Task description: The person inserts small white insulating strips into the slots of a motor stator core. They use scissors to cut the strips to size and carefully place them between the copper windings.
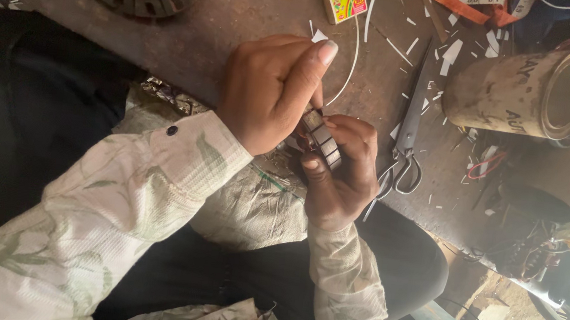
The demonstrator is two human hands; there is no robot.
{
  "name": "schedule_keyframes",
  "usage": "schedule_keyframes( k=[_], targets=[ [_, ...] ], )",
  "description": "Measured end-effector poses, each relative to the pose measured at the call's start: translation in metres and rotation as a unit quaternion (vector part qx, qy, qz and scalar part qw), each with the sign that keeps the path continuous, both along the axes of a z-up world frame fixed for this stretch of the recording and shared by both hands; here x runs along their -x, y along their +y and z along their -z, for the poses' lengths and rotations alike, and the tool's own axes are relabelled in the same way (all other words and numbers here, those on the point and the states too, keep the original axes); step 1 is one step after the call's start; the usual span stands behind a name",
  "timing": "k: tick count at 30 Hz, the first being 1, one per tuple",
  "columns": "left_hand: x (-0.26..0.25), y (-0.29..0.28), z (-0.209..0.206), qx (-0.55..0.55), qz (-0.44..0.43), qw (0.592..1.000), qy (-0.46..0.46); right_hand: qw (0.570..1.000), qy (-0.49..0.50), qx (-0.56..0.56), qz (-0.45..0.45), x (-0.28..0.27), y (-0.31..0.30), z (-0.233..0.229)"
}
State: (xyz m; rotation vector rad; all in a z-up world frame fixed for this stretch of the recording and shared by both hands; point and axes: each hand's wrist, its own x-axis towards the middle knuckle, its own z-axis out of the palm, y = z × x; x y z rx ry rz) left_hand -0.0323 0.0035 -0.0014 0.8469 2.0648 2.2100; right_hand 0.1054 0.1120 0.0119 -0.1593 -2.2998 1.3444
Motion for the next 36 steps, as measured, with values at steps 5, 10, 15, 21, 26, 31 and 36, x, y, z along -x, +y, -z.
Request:
schedule_keyframes(
  k=[5, 10, 15, 21, 26, 31, 36],
  targets=[
    [0.001, 0.008, -0.001, 0.008, -0.021, 0.999, 0.028, 0.999, 0.014, 0.025, -0.025, 0.003, 0.010, 0.002],
    [0.002, 0.006, 0.000, 0.018, -0.002, 1.000, 0.001, 0.997, 0.010, 0.081, -0.016, 0.000, 0.013, 0.008],
    [0.011, -0.009, -0.003, 0.028, 0.067, 0.989, 0.131, 0.979, 0.025, 0.202, 0.003, -0.002, 0.011, 0.013],
    [0.015, -0.016, 0.001, 0.029, 0.137, 0.978, 0.153, 0.957, 0.037, 0.287, 0.011, 0.004, 0.018, 0.017],
    [0.018, -0.015, 0.003, 0.012, 0.146, 0.978, 0.150, 0.967, 0.027, 0.254, 0.008, 0.003, 0.019, 0.016],
    [0.018, -0.014, 0.004, 0.021, 0.152, 0.979, 0.131, 0.952, 0.033, 0.303, 0.004, 0.002, 0.019, 0.019],
    [0.021, -0.016, 0.001, 0.009, 0.179, 0.976, 0.127, 0.946, 0.042, 0.322, -0.004, 0.003, 0.017, 0.017]
  ],
)
